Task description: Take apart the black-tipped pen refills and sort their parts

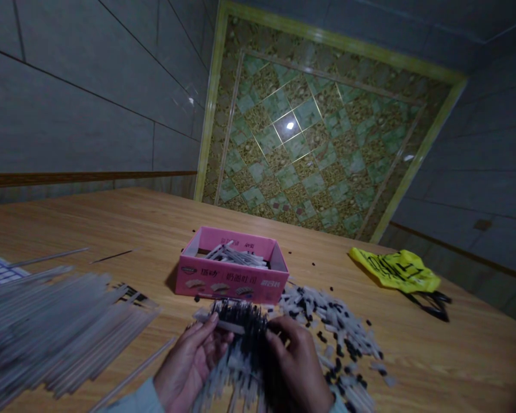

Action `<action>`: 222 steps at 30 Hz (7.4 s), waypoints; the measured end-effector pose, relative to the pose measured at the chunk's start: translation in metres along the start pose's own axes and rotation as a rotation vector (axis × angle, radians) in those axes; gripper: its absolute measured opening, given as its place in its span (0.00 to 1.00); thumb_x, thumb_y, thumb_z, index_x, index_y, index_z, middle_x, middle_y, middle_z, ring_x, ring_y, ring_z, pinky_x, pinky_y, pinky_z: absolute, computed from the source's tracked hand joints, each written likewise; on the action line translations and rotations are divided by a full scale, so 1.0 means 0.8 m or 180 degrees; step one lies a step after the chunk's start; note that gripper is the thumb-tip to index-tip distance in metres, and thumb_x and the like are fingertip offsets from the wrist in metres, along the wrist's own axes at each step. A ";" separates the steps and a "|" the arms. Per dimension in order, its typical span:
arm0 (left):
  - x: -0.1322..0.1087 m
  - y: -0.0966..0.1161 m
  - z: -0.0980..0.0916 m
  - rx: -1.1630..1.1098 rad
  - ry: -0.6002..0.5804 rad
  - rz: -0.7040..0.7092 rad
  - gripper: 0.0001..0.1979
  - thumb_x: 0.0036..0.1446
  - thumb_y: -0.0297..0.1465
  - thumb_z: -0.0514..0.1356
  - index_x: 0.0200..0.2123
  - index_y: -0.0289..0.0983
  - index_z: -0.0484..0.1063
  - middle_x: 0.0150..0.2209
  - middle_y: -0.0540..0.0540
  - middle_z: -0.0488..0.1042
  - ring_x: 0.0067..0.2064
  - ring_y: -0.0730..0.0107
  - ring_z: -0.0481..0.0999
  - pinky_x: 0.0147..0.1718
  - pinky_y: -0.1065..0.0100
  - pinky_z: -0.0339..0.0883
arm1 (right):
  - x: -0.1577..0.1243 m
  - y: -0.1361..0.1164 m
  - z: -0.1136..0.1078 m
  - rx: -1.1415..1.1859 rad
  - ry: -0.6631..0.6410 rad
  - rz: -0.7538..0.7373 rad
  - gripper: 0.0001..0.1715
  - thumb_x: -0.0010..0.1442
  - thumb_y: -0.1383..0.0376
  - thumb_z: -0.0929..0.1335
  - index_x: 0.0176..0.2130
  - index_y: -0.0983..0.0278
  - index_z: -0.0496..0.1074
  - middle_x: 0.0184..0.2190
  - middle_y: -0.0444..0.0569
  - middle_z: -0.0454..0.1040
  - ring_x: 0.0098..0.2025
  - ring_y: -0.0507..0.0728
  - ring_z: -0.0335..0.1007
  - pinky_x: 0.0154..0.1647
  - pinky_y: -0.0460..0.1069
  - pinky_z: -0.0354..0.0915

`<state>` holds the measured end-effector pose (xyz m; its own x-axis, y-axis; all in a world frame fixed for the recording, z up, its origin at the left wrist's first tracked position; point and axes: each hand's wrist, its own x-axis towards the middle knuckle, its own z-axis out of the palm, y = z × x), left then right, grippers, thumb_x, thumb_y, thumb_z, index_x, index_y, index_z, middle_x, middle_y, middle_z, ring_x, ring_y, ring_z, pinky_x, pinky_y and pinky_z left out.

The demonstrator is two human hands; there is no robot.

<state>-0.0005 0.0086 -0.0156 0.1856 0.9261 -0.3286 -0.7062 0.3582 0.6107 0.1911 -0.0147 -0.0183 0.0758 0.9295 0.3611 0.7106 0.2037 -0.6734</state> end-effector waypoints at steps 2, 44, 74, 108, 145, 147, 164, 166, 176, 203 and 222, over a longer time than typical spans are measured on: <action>-0.001 0.000 0.000 0.0023 0.0004 0.0017 0.02 0.54 0.21 0.57 0.31 0.29 0.69 0.24 0.41 0.78 0.23 0.71 0.77 0.20 0.75 0.72 | 0.009 0.014 -0.020 -0.0918 0.0214 0.0015 0.10 0.53 0.69 0.63 0.32 0.62 0.74 0.31 0.49 0.75 0.34 0.57 0.71 0.32 0.47 0.60; -0.001 -0.009 -0.006 0.0829 -0.0247 0.0284 0.13 0.47 0.32 0.65 0.33 0.32 0.68 0.28 0.40 0.78 0.27 0.69 0.78 0.26 0.73 0.71 | -0.017 -0.034 0.019 0.1526 0.0212 0.0249 0.02 0.45 0.68 0.69 0.25 0.65 0.72 0.23 0.46 0.71 0.29 0.56 0.68 0.26 0.45 0.61; -0.003 -0.008 0.002 0.0787 -0.0168 0.0350 0.18 0.44 0.31 0.67 0.35 0.34 0.63 0.26 0.43 0.78 0.27 0.68 0.78 0.25 0.73 0.71 | -0.020 -0.030 0.021 0.1464 0.0223 0.0266 0.07 0.48 0.64 0.69 0.25 0.66 0.71 0.20 0.45 0.70 0.26 0.54 0.65 0.25 0.45 0.60; -0.003 -0.014 -0.005 0.0882 -0.0444 0.0514 0.18 0.46 0.32 0.66 0.35 0.38 0.59 0.28 0.43 0.79 0.27 0.70 0.78 0.26 0.72 0.70 | -0.020 -0.021 0.055 0.3249 -0.0756 0.1645 0.29 0.45 0.41 0.67 0.17 0.62 0.57 0.07 0.36 0.55 0.08 0.45 0.46 0.08 0.41 0.42; -0.006 -0.009 0.000 0.0885 -0.0202 0.0492 0.19 0.42 0.34 0.68 0.33 0.36 0.62 0.27 0.41 0.80 0.26 0.68 0.78 0.24 0.72 0.70 | -0.021 -0.027 0.004 -0.0056 -0.0163 -0.0724 0.18 0.63 0.61 0.58 0.25 0.63 0.67 0.21 0.45 0.68 0.25 0.53 0.64 0.24 0.44 0.56; -0.007 -0.009 0.001 0.0885 -0.0228 0.0465 0.18 0.42 0.34 0.68 0.32 0.36 0.62 0.27 0.42 0.80 0.25 0.68 0.78 0.23 0.73 0.69 | -0.022 -0.026 0.006 -0.0123 -0.0215 -0.0563 0.20 0.63 0.59 0.58 0.24 0.63 0.66 0.18 0.44 0.67 0.22 0.52 0.63 0.23 0.44 0.55; -0.004 -0.010 -0.003 0.1028 -0.0308 0.0523 0.16 0.46 0.34 0.65 0.34 0.35 0.62 0.28 0.42 0.79 0.25 0.70 0.77 0.23 0.74 0.69 | -0.023 -0.027 0.011 0.0044 -0.0186 -0.0491 0.22 0.62 0.58 0.58 0.23 0.64 0.66 0.18 0.43 0.64 0.23 0.52 0.62 0.23 0.44 0.55; -0.003 -0.010 -0.004 0.1020 -0.0316 0.0548 0.17 0.45 0.35 0.66 0.33 0.36 0.62 0.28 0.42 0.79 0.25 0.69 0.77 0.23 0.73 0.69 | -0.023 -0.026 0.011 0.0137 -0.0202 -0.0434 0.21 0.61 0.57 0.59 0.23 0.64 0.66 0.17 0.42 0.63 0.22 0.51 0.61 0.22 0.43 0.54; -0.004 -0.005 -0.005 0.1138 -0.0259 0.0626 0.14 0.49 0.36 0.62 0.35 0.35 0.65 0.28 0.46 0.77 0.27 0.70 0.75 0.22 0.73 0.67 | -0.022 -0.024 0.029 0.1564 -0.0644 0.0611 0.30 0.62 0.48 0.53 0.21 0.64 0.63 0.16 0.44 0.63 0.18 0.51 0.57 0.19 0.44 0.53; -0.010 -0.002 0.004 0.3070 -0.1272 0.1034 0.20 0.47 0.46 0.59 0.27 0.33 0.79 0.20 0.49 0.69 0.26 0.71 0.63 0.27 0.70 0.60 | 0.004 -0.010 0.000 0.3632 0.0547 0.1315 0.18 0.44 0.60 0.75 0.33 0.66 0.71 0.24 0.42 0.72 0.23 0.47 0.66 0.21 0.40 0.64; 0.002 -0.013 -0.016 0.2583 -0.1344 -0.0251 0.25 0.44 0.50 0.58 0.28 0.32 0.73 0.12 0.60 0.53 0.14 0.83 0.43 0.15 0.71 0.34 | 0.004 -0.010 -0.010 0.3013 -0.0614 0.0647 0.17 0.44 0.58 0.75 0.30 0.67 0.71 0.20 0.41 0.69 0.18 0.47 0.62 0.19 0.43 0.62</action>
<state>-0.0015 0.0046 -0.0320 0.5598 0.8047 -0.1978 -0.0140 0.2478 0.9687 0.1915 -0.0156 -0.0063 -0.0407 0.9911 0.1267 -0.1626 0.1185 -0.9795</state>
